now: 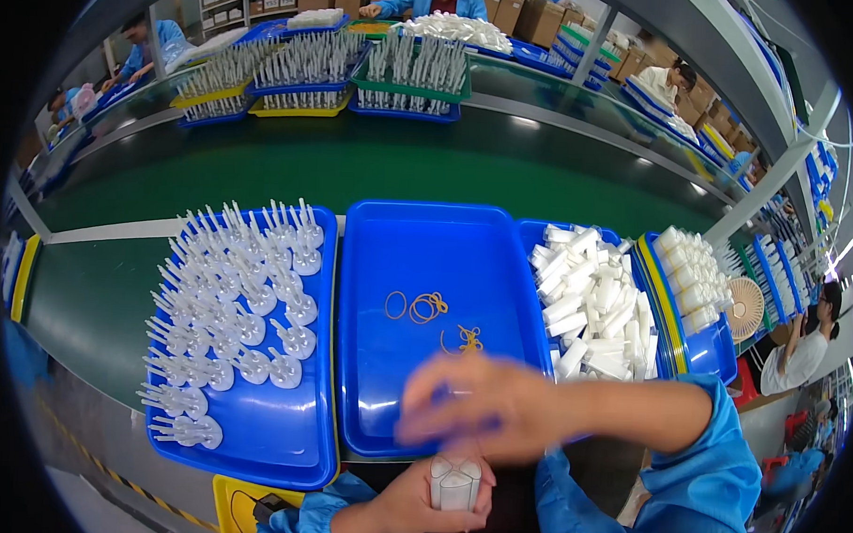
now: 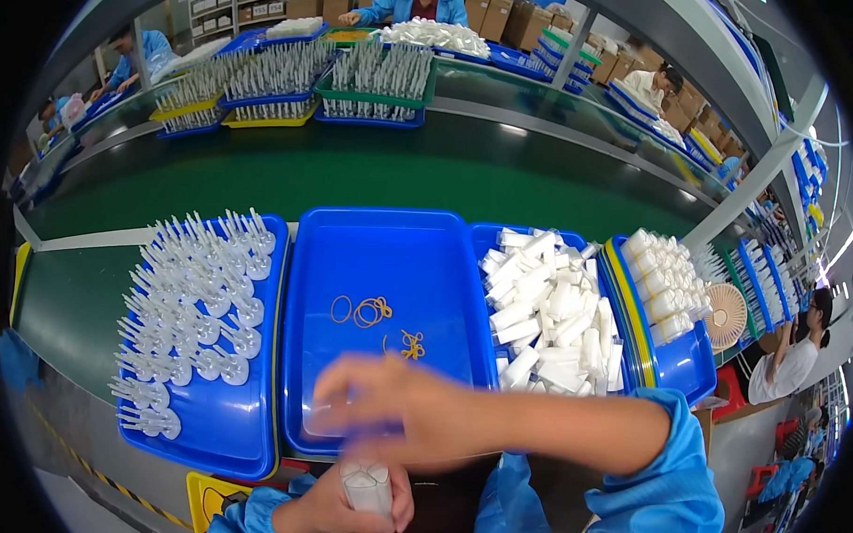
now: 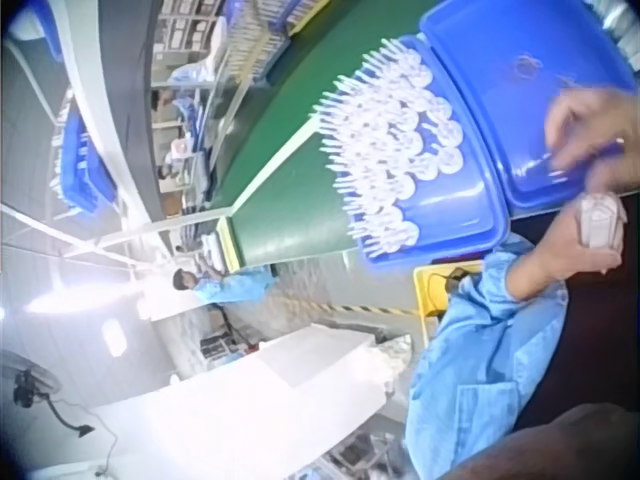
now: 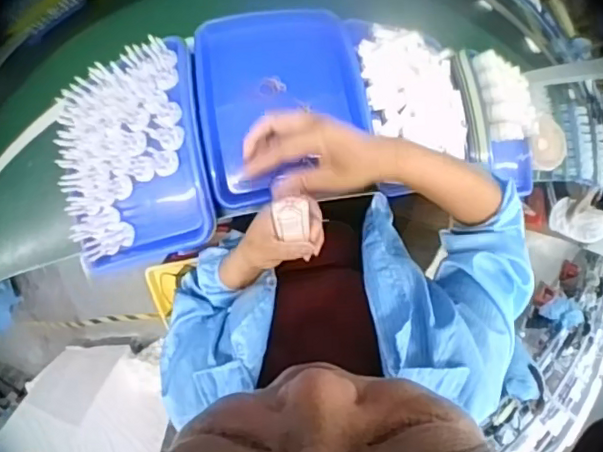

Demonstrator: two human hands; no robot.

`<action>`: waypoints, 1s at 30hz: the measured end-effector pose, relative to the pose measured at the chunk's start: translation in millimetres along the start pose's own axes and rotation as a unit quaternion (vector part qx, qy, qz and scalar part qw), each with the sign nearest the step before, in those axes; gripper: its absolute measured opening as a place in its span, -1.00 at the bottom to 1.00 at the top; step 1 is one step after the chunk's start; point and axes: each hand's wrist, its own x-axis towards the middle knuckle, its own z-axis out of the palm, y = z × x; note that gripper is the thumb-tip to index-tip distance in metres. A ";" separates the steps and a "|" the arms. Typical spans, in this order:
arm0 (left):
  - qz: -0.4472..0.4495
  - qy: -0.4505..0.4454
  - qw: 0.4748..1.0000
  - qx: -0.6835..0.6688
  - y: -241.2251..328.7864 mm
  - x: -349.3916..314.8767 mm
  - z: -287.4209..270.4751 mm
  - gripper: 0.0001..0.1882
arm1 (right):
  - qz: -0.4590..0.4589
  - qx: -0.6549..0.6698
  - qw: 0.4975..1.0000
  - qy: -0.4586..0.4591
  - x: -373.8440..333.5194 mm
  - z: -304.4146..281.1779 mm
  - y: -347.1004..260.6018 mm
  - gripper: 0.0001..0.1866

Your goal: Group sprayer pump components and secure them with a rubber band on a production line.

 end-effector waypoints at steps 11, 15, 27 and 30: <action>0.029 0.104 0.994 0.025 -2.5 -0.5 4.0 -0.69 | 0.232 -0.348 0.906 0.061 58.0 -26.6 135.0 -0.86; 0.052 0.192 0.980 0.023 1.2 1.3 9.5 -0.65 | 0.148 -0.438 0.886 0.047 57.6 -20.2 134.9 -0.92; 0.251 0.181 0.945 -0.105 1.1 12.2 13.7 -0.65 | -0.032 -0.381 0.915 0.129 -34.5 13.7 -12.9 -0.86; 0.121 -0.030 0.971 -0.202 9.8 1.7 17.1 -0.67 | 0.064 -0.390 0.905 0.159 -60.3 16.2 -19.0 -0.84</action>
